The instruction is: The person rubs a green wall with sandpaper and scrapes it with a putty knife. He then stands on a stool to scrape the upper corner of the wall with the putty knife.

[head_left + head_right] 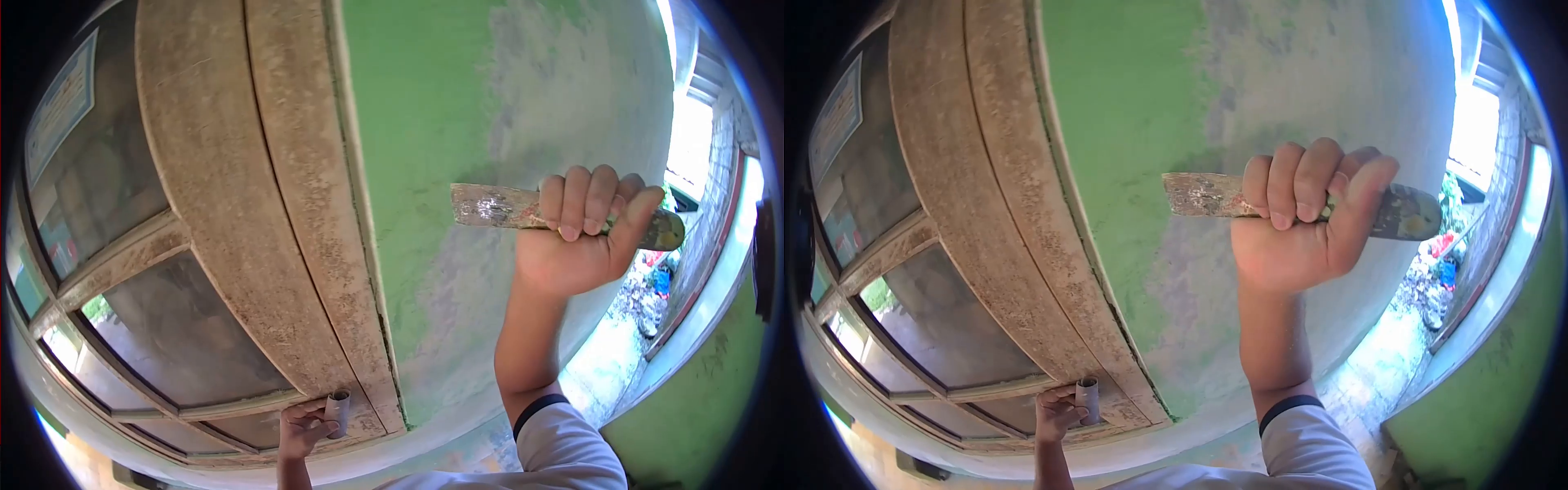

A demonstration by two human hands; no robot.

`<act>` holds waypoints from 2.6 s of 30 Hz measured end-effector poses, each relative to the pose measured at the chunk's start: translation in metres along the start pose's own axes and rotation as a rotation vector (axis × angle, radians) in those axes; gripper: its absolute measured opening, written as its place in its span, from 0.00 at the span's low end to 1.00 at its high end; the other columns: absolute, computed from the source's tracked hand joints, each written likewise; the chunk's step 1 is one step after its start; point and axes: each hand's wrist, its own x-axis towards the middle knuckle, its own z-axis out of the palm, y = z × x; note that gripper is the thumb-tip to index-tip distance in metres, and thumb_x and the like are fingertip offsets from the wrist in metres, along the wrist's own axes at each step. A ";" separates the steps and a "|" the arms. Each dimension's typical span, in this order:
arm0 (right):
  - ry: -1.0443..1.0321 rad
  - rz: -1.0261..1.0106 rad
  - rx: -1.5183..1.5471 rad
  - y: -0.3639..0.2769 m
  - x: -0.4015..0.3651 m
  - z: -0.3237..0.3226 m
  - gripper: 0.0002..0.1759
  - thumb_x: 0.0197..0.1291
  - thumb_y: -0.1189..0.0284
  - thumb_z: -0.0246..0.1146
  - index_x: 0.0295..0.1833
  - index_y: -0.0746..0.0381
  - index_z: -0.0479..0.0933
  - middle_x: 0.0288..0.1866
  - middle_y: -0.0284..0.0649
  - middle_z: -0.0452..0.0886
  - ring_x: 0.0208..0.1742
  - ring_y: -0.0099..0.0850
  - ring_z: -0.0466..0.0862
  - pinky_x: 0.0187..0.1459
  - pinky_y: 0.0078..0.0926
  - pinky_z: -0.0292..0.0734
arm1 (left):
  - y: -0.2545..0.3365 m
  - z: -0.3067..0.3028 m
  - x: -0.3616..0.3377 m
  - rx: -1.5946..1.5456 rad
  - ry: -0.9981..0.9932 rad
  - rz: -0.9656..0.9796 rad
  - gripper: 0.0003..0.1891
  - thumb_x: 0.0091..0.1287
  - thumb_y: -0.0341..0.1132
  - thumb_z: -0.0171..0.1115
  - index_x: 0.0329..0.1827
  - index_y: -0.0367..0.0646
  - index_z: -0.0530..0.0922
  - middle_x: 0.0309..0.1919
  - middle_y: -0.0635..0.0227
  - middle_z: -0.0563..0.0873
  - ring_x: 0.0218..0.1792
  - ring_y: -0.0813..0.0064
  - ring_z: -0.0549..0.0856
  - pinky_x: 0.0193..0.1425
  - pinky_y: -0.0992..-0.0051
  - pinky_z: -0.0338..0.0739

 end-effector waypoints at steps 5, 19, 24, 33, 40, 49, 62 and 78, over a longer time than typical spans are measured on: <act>-0.033 0.021 0.159 -0.021 -0.003 -0.004 0.19 0.70 0.57 0.43 0.30 0.55 0.68 0.20 0.28 0.63 0.18 0.20 0.62 0.21 0.19 0.59 | -0.004 -0.002 0.000 -0.054 0.021 0.033 0.23 0.45 0.14 0.65 0.49 0.30 0.78 0.32 0.60 0.85 0.39 0.74 0.83 0.49 0.73 0.75; 0.057 0.046 0.078 0.003 -0.009 0.007 0.19 0.68 0.52 0.45 0.32 0.55 0.63 0.21 0.29 0.63 0.18 0.19 0.61 0.22 0.19 0.57 | 0.000 0.005 0.003 0.024 0.073 0.062 0.21 0.47 0.16 0.63 0.49 0.29 0.77 0.32 0.59 0.85 0.31 0.75 0.83 0.37 0.78 0.78; -0.148 0.427 0.195 -0.021 -0.077 -0.016 0.23 0.61 0.47 0.53 0.38 0.55 0.60 0.21 0.29 0.62 0.19 0.20 0.62 0.23 0.20 0.57 | 0.012 0.027 -0.002 -0.087 0.121 0.004 0.21 0.47 0.17 0.62 0.48 0.31 0.77 0.32 0.60 0.85 0.31 0.76 0.83 0.38 0.79 0.77; -0.317 1.655 -0.778 -0.196 -0.305 -0.095 0.20 0.53 0.63 0.67 0.41 0.62 0.65 0.30 0.31 0.65 0.31 0.22 0.65 0.31 0.20 0.62 | -0.051 0.121 -0.048 -0.340 0.066 -0.159 0.20 0.48 0.20 0.63 0.46 0.41 0.75 0.42 0.66 0.81 0.44 0.75 0.80 0.48 0.74 0.73; 0.332 1.829 -0.308 -0.271 -0.297 -0.110 0.18 0.50 0.75 0.59 0.49 0.64 0.71 0.36 0.37 0.77 0.30 0.24 0.74 0.32 0.22 0.71 | -0.118 0.265 -0.053 -0.658 -0.284 -0.682 0.21 0.51 0.20 0.64 0.49 0.43 0.72 0.42 0.67 0.80 0.42 0.75 0.80 0.48 0.74 0.74; 0.356 2.000 -0.105 -0.302 -0.304 -0.110 0.21 0.50 0.80 0.59 0.53 0.69 0.72 0.39 0.41 0.80 0.38 0.30 0.81 0.42 0.27 0.78 | -0.116 0.285 -0.084 -0.381 -0.421 -0.694 0.16 0.58 0.26 0.65 0.48 0.41 0.73 0.42 0.71 0.80 0.44 0.82 0.78 0.50 0.79 0.72; 0.130 2.202 0.353 -0.240 -0.361 0.020 0.18 0.43 0.81 0.58 0.45 0.68 0.72 0.33 0.43 0.78 0.31 0.34 0.79 0.33 0.29 0.74 | -0.052 0.179 -0.253 -0.290 0.163 -0.431 0.15 0.59 0.28 0.65 0.47 0.41 0.72 0.40 0.74 0.79 0.43 0.82 0.77 0.49 0.78 0.72; -0.581 2.487 0.812 -0.151 -0.483 0.438 0.12 0.45 0.84 0.60 0.38 0.65 0.71 0.27 0.38 0.74 0.20 0.30 0.75 0.22 0.26 0.71 | 0.108 0.035 -0.646 -0.215 0.943 -0.115 0.12 0.61 0.29 0.64 0.44 0.41 0.72 0.38 0.73 0.80 0.39 0.85 0.77 0.41 0.81 0.73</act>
